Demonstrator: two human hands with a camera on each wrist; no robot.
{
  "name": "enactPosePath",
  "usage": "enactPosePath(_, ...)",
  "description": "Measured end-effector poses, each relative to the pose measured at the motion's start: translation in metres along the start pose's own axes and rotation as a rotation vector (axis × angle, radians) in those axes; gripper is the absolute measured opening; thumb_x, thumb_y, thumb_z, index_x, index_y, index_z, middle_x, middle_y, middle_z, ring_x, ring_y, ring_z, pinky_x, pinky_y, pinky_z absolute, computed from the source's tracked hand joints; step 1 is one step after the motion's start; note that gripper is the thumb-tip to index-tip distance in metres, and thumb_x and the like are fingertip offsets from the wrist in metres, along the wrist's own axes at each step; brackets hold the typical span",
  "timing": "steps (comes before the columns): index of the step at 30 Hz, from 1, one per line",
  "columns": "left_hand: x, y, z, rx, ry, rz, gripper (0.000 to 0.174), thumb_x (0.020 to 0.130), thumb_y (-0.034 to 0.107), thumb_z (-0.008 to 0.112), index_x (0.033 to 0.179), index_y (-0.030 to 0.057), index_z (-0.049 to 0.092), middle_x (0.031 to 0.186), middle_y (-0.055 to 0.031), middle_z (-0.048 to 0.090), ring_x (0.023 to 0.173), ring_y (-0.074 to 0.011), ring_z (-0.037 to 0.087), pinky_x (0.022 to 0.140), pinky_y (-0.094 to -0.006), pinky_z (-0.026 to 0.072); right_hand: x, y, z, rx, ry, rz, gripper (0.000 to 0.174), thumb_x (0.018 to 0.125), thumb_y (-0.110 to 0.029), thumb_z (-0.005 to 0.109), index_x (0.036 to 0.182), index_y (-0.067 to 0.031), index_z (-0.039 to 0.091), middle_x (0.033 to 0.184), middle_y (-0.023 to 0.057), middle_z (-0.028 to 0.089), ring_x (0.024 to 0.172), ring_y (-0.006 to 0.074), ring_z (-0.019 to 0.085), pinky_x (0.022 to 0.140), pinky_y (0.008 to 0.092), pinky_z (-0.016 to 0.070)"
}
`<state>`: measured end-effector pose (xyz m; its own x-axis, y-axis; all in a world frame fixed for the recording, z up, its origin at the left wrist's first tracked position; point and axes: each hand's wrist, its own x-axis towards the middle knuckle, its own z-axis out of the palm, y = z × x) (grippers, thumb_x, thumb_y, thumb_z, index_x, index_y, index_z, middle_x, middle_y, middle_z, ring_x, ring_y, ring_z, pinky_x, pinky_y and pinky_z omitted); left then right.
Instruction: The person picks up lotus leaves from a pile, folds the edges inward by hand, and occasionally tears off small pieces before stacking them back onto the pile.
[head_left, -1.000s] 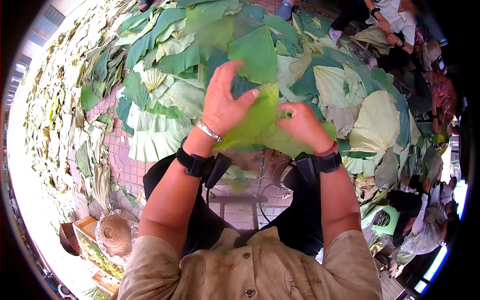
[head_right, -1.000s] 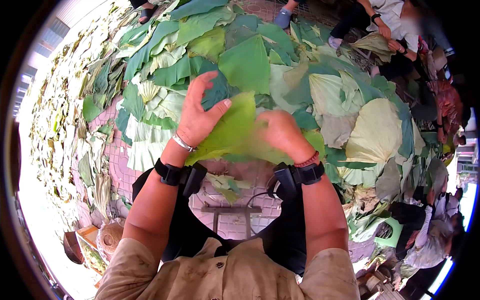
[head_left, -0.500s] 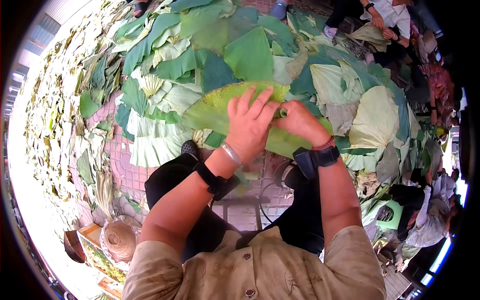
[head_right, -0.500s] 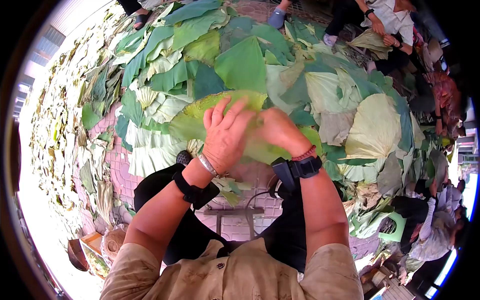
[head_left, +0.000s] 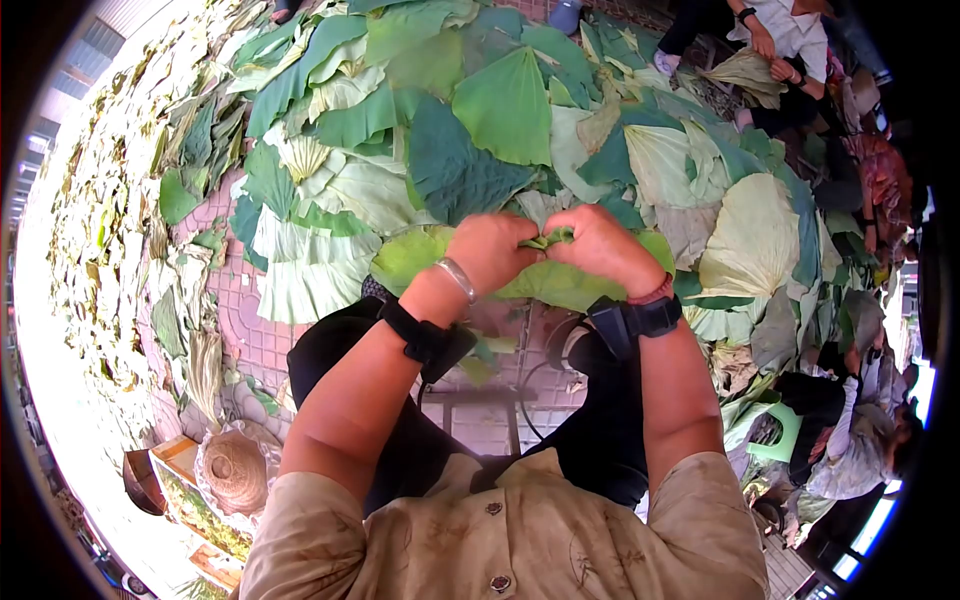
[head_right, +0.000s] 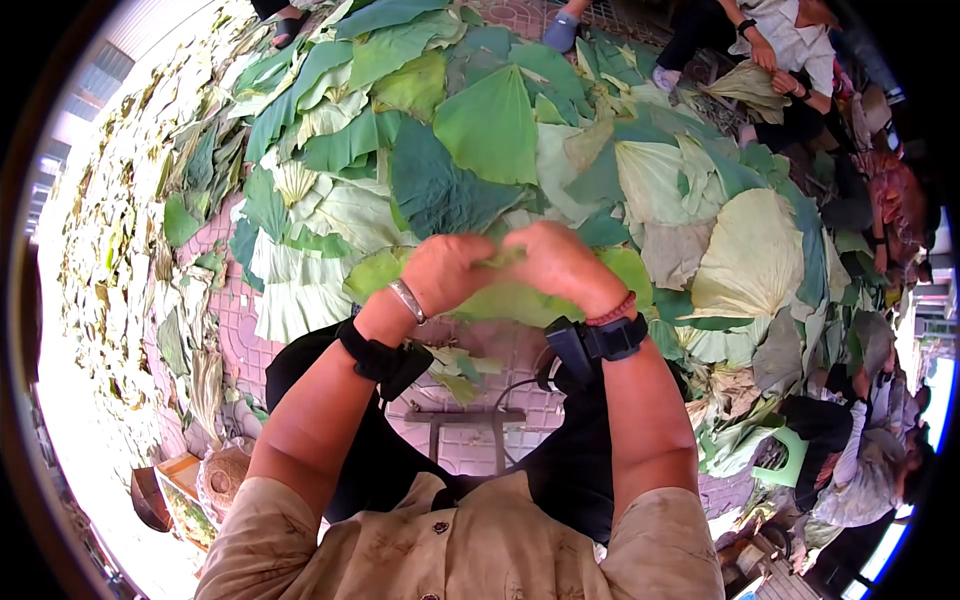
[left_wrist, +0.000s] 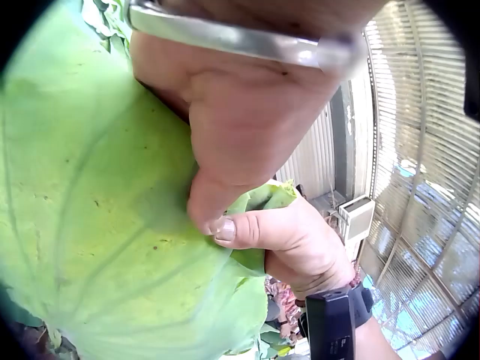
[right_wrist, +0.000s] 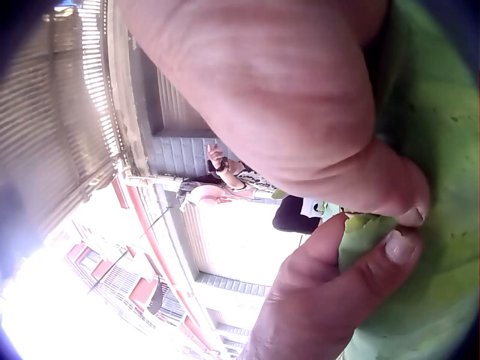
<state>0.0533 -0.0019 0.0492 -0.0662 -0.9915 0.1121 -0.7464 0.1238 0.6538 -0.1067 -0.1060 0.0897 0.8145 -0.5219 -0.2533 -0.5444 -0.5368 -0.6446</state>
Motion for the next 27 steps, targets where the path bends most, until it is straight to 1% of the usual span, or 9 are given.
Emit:
enactPosePath(3,0.000,-0.001,-0.009,-0.281,-0.122,-0.158,0.028,0.075,0.029,0.070,0.090,0.0053,0.066,0.076,-0.0154,0.063,0.072,-0.0325,0.061,0.065,-0.0388,0.0475,-0.002,-0.003,0.000,0.001,0.015,-0.020,0.023,0.070,-0.012,0.069,0.090,-0.0016,0.065,0.075,0.0201,0.062,0.066,0.0308,0.060,0.064,0.0358,0.0474)
enactPosePath(6,0.003,-0.010,-0.008,-0.486,-0.227,-0.192,0.018,0.082,0.018,0.067,0.095,0.0055,0.067,0.069,-0.0015,0.064,0.062,-0.0081,0.055,0.060,-0.0268,0.0465,-0.002,-0.005,0.000,0.009,0.022,-0.052,0.022,0.070,-0.012,0.068,0.089,-0.0021,0.066,0.075,0.0196,0.062,0.067,0.0303,0.061,0.064,0.0353,0.0478)
enactPosePath(9,0.006,-0.013,-0.011,-0.596,-0.328,-0.267,0.016,0.085,0.017,0.066,0.096,0.0057,0.067,0.071,0.0049,0.061,0.066,-0.0013,0.050,0.060,-0.0231,0.0455,-0.003,-0.008,-0.001,0.027,0.016,-0.054,0.020,0.070,-0.012,0.067,0.088,-0.0024,0.066,0.075,0.0186,0.063,0.067,0.0298,0.062,0.064,0.0348,0.0480)
enactPosePath(11,0.008,-0.016,-0.010,-0.596,-0.349,-0.241,0.016,0.085,0.017,0.066,0.096,0.0050,0.067,0.074,0.0051,0.063,0.067,-0.0021,0.052,0.061,-0.0224,0.0462,-0.004,-0.007,0.000,0.053,0.022,-0.062,0.019,0.070,-0.011,0.066,0.087,-0.0027,0.066,0.075,0.0178,0.063,0.067,0.0292,0.062,0.064,0.0345,0.0480)
enactPosePath(14,0.008,-0.024,-0.002,-0.678,-0.383,-0.267,0.017,0.085,0.015,0.066,0.099,0.0039,0.067,0.079,0.0040,0.065,0.070,-0.0033,0.056,0.064,-0.0217,0.0475,-0.004,-0.003,0.003,0.059,0.078,-0.129,0.018,0.073,-0.024,0.069,0.080,-0.0079,0.068,0.071,0.0165,0.062,0.065,0.0343,0.061,0.059,0.0376,0.0473)
enactPosePath(20,0.009,-0.032,0.003,-0.789,-0.403,-0.329,0.018,0.085,0.011,0.065,0.102,0.0027,0.065,0.086,0.0018,0.066,0.075,-0.0052,0.059,0.069,-0.0214,0.0485,-0.005,-0.001,0.003,0.068,0.105,-0.182,0.015,0.073,-0.022,0.068,0.080,-0.0087,0.068,0.072,0.0162,0.062,0.066,0.0343,0.061,0.060,0.0375,0.0475)
enactPosePath(23,0.010,-0.036,0.005,-0.810,-0.408,-0.322,0.017,0.086,0.009,0.064,0.101,0.0026,0.065,0.087,0.0018,0.066,0.075,-0.0051,0.058,0.070,-0.0215,0.0484,-0.006,-0.001,0.001,0.038,0.080,-0.175,0.016,0.070,-0.011,0.066,0.085,-0.0042,0.065,0.076,0.0158,0.063,0.070,0.0338,0.061,0.064,0.0372,0.0480)
enactPosePath(26,0.009,-0.036,0.008,-0.807,-0.400,-0.298,0.015,0.086,0.008,0.064,0.100,0.0025,0.065,0.086,0.0029,0.065,0.075,-0.0043,0.057,0.069,-0.0213,0.0478,-0.008,0.000,0.002,-0.078,0.142,-0.192,0.021,0.069,-0.013,0.068,0.088,-0.0046,0.064,0.075,0.0165,0.062,0.072,0.0356,0.060,0.063,0.0402,0.0478)
enactPosePath(27,0.009,-0.035,0.009,-0.800,-0.392,-0.289,0.014,0.086,0.008,0.064,0.099,0.0026,0.065,0.085,0.0034,0.064,0.075,-0.0040,0.056,0.069,-0.0212,0.0474,-0.008,0.001,0.002,-0.095,0.146,-0.181,0.019,0.070,-0.017,0.068,0.083,-0.0051,0.062,0.072,0.0163,0.060,0.070,0.0367,0.060,0.061,0.0418,0.0468)
